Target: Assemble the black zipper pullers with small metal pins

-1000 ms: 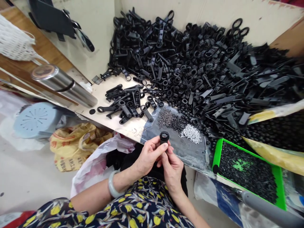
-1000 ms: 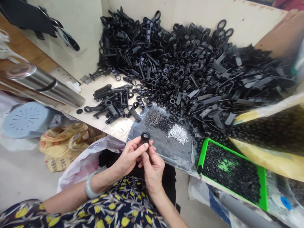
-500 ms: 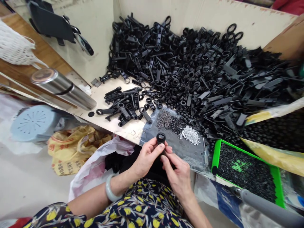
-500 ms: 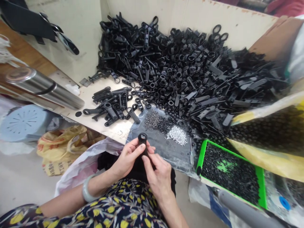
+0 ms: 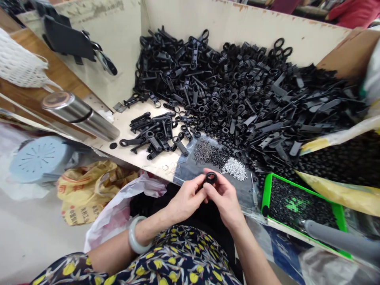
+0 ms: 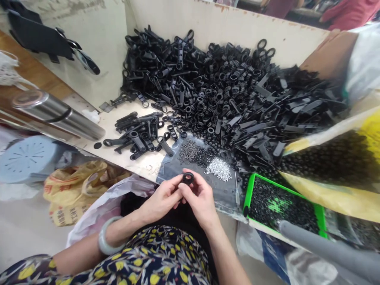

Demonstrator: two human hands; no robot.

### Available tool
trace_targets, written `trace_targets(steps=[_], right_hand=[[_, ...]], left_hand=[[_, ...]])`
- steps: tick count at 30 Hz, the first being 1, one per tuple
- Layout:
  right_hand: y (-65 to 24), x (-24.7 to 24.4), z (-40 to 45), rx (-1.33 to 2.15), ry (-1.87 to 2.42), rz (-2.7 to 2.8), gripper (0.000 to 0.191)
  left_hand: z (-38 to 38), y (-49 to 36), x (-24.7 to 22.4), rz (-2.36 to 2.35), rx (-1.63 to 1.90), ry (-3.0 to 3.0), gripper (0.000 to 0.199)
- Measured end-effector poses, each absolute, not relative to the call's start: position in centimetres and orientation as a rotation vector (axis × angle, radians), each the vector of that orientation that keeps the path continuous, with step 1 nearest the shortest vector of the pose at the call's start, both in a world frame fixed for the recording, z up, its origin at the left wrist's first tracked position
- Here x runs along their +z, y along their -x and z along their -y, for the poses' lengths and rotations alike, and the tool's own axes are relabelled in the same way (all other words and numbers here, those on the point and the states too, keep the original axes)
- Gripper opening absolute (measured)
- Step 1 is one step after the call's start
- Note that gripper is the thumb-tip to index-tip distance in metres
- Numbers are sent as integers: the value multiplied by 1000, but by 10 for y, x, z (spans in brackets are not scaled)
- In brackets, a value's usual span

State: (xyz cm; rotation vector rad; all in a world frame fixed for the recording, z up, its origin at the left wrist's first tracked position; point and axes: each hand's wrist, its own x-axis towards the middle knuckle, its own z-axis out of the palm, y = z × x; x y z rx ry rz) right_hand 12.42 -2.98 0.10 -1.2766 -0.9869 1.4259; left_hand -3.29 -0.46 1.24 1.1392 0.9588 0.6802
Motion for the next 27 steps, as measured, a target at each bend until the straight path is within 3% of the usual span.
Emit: trace_targets(steps=[3, 10, 27], right_hand=[[-117, -8, 26, 1625, 1154, 836, 41], [-126, -19, 33, 1644, 1121, 880, 44], [-126, -29, 41, 1623, 1132, 1056, 44]], left_hand=[[5, 37, 18, -942, 590, -1313, 29], [0, 51, 16, -724, 464, -1280, 43], [19, 53, -3, -818, 514, -1224, 38]])
